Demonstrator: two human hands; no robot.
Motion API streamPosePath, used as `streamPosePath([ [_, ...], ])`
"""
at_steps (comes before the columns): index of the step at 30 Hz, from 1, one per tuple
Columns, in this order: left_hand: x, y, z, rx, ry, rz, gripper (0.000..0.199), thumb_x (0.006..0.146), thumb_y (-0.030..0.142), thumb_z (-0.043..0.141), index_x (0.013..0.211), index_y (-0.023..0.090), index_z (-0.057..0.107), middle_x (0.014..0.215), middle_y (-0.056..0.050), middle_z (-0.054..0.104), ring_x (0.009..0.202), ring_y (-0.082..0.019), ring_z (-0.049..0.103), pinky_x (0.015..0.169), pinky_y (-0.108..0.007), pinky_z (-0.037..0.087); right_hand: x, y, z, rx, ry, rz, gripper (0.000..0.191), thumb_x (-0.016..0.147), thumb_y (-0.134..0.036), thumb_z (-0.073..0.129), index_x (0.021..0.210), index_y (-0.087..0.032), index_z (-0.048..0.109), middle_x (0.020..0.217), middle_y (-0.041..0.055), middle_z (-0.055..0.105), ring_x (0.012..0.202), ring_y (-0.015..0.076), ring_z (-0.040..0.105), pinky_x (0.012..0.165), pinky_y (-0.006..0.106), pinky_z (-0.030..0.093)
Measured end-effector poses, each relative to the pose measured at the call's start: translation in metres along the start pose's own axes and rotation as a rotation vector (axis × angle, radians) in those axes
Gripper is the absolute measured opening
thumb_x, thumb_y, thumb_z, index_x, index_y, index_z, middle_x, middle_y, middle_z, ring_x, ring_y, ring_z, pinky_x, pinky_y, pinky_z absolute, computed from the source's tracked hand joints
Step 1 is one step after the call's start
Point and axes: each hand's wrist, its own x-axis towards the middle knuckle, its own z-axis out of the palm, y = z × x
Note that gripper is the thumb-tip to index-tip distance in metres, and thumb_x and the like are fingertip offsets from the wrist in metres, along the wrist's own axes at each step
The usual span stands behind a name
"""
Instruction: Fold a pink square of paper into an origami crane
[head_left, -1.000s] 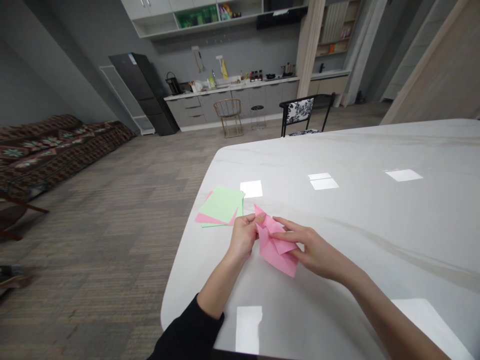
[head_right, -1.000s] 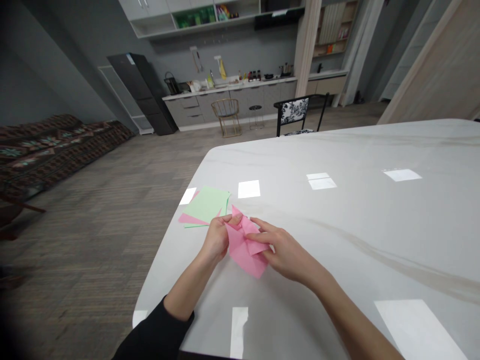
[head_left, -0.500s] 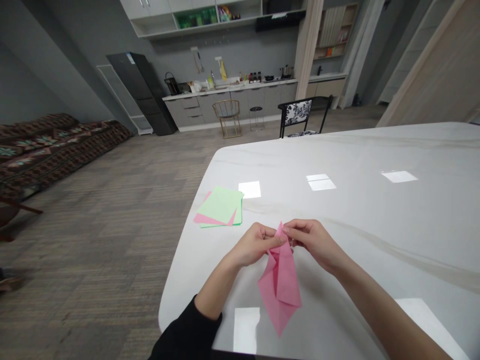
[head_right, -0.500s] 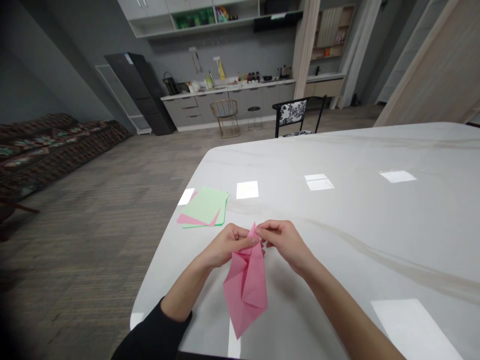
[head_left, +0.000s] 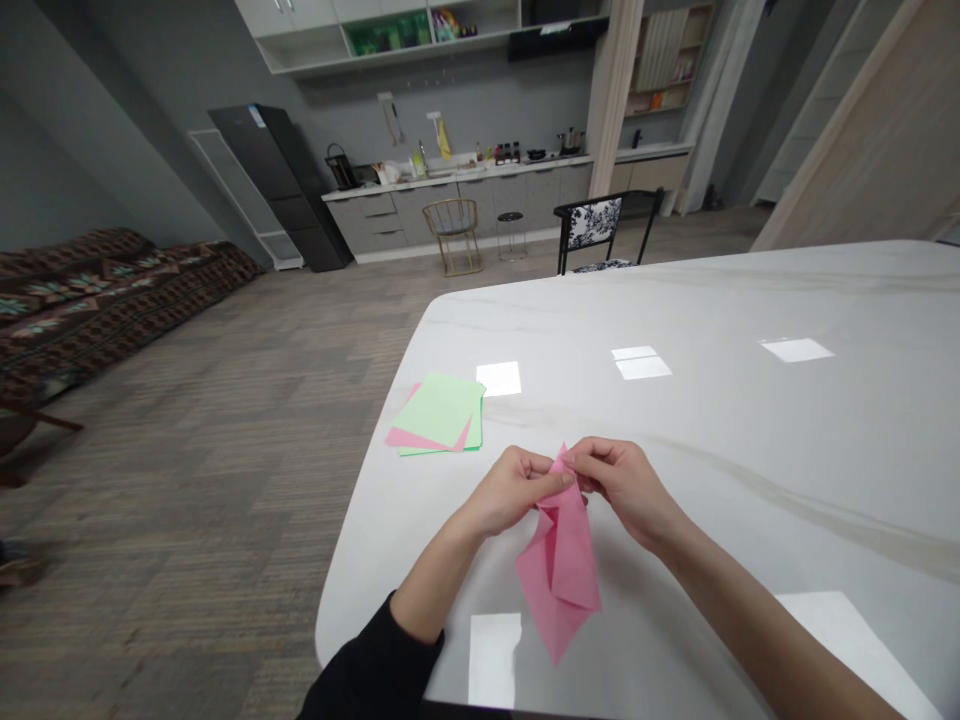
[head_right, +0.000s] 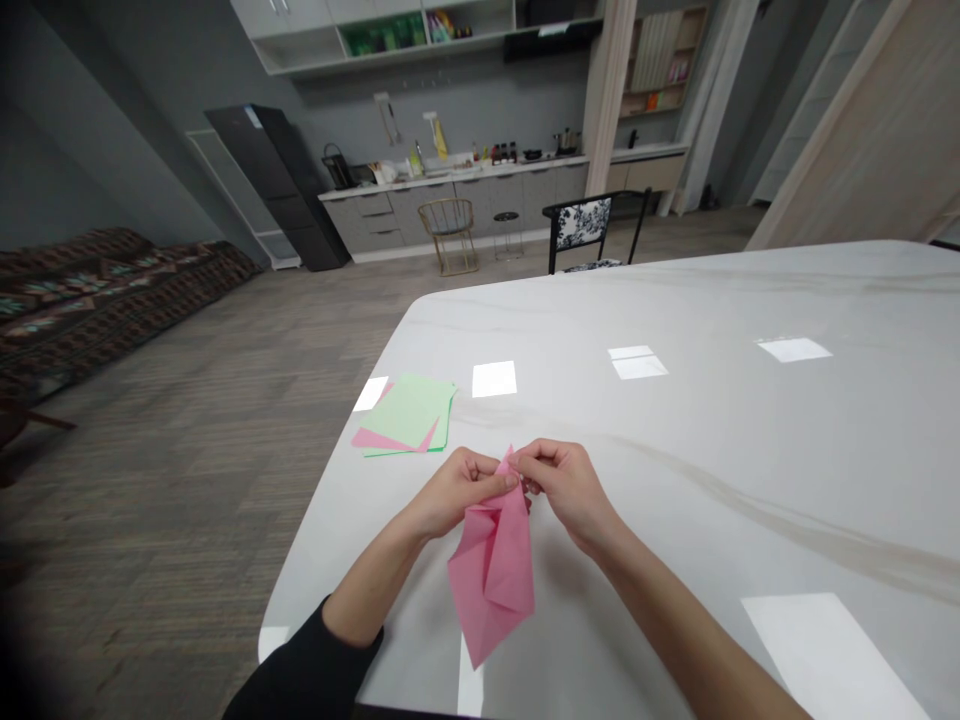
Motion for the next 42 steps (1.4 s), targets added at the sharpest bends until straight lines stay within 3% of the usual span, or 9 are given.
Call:
streamPosePath([
  [5, -0.001, -0.001, -0.002, -0.010, 0.020, -0.033, 0.034, 0.075, 0.040, 0.070, 0.057, 0.012, 0.064, 0.048, 0.003, 0.044, 0.045, -0.006, 0.037, 0.046, -0.022, 0.028, 0.001, -0.002, -0.002, -0.081, -0.009, -0.034, 0.021, 0.076, -0.031, 0.065, 0.061, -0.017, 0.062, 0.058, -0.0023, 0.050, 0.057, 0.0115, 0.040, 0.055, 0.027, 0.032],
  [10, 0.002, 0.003, -0.007, -0.081, 0.150, 0.023, 0.031, 0.079, 0.043, 0.065, 0.070, 0.013, 0.068, 0.066, -0.005, 0.063, 0.061, -0.015, 0.059, 0.060, -0.027, 0.047, 0.000, -0.002, -0.001, -0.113, -0.034, -0.021, 0.024, 0.077, -0.036, 0.065, 0.062, -0.018, 0.062, 0.062, -0.0017, 0.057, 0.061, 0.0127, 0.048, 0.063, 0.028, 0.039],
  [12, 0.004, 0.003, -0.007, -0.103, 0.212, 0.071, 0.026, 0.078, 0.040, 0.067, 0.075, 0.014, 0.068, 0.068, -0.005, 0.064, 0.064, -0.015, 0.060, 0.062, -0.027, 0.048, 0.000, -0.001, 0.000, -0.117, -0.041, -0.011, 0.025, 0.077, -0.036, 0.065, 0.061, -0.018, 0.061, 0.063, -0.0017, 0.058, 0.062, 0.0130, 0.050, 0.064, 0.028, 0.040],
  [20, 0.006, -0.004, -0.003, -0.122, 0.173, 0.098, 0.020, 0.077, 0.032, 0.070, 0.073, 0.014, 0.065, 0.064, -0.002, 0.062, 0.053, -0.008, 0.050, 0.053, -0.022, 0.039, -0.001, 0.000, 0.002, -0.140, -0.074, 0.004, 0.025, 0.079, -0.033, 0.063, 0.060, -0.017, 0.060, 0.062, -0.0020, 0.058, 0.061, 0.0121, 0.050, 0.061, 0.027, 0.037],
  [31, 0.012, -0.010, -0.003, -0.070, 0.457, 0.184, 0.022, 0.077, 0.035, 0.069, 0.071, 0.014, 0.063, 0.051, 0.003, 0.051, 0.046, -0.008, 0.043, 0.047, -0.021, 0.033, 0.000, 0.003, 0.002, -0.180, -0.037, 0.008, 0.021, 0.078, -0.028, 0.062, 0.061, -0.017, 0.061, 0.062, -0.0026, 0.054, 0.059, 0.0113, 0.044, 0.056, 0.025, 0.032],
  [33, 0.012, -0.010, -0.005, -0.058, 0.435, 0.160, 0.024, 0.077, 0.036, 0.069, 0.072, 0.014, 0.063, 0.052, 0.003, 0.051, 0.047, -0.008, 0.042, 0.047, -0.022, 0.032, 0.000, 0.002, 0.002, -0.185, -0.041, 0.011, 0.021, 0.078, -0.027, 0.062, 0.061, -0.016, 0.061, 0.062, -0.0027, 0.053, 0.059, 0.0112, 0.044, 0.056, 0.025, 0.032],
  [38, 0.009, -0.007, -0.008, -0.054, 0.255, 0.098, 0.022, 0.074, 0.034, 0.072, 0.071, 0.013, 0.064, 0.063, 0.000, 0.057, 0.055, -0.008, 0.046, 0.053, -0.022, 0.035, -0.001, 0.002, 0.002, -0.176, -0.077, 0.022, 0.021, 0.081, -0.031, 0.060, 0.067, -0.016, 0.065, 0.067, -0.0001, 0.059, 0.064, 0.0132, 0.049, 0.061, 0.027, 0.036],
  [42, 0.009, -0.007, -0.006, -0.083, 0.282, 0.076, 0.020, 0.072, 0.031, 0.074, 0.070, 0.013, 0.065, 0.066, -0.002, 0.061, 0.062, -0.011, 0.052, 0.059, -0.024, 0.039, -0.001, 0.005, 0.000, -0.181, -0.098, 0.036, 0.024, 0.084, -0.035, 0.059, 0.070, -0.016, 0.066, 0.068, 0.0004, 0.059, 0.063, 0.0134, 0.048, 0.060, 0.028, 0.035],
])
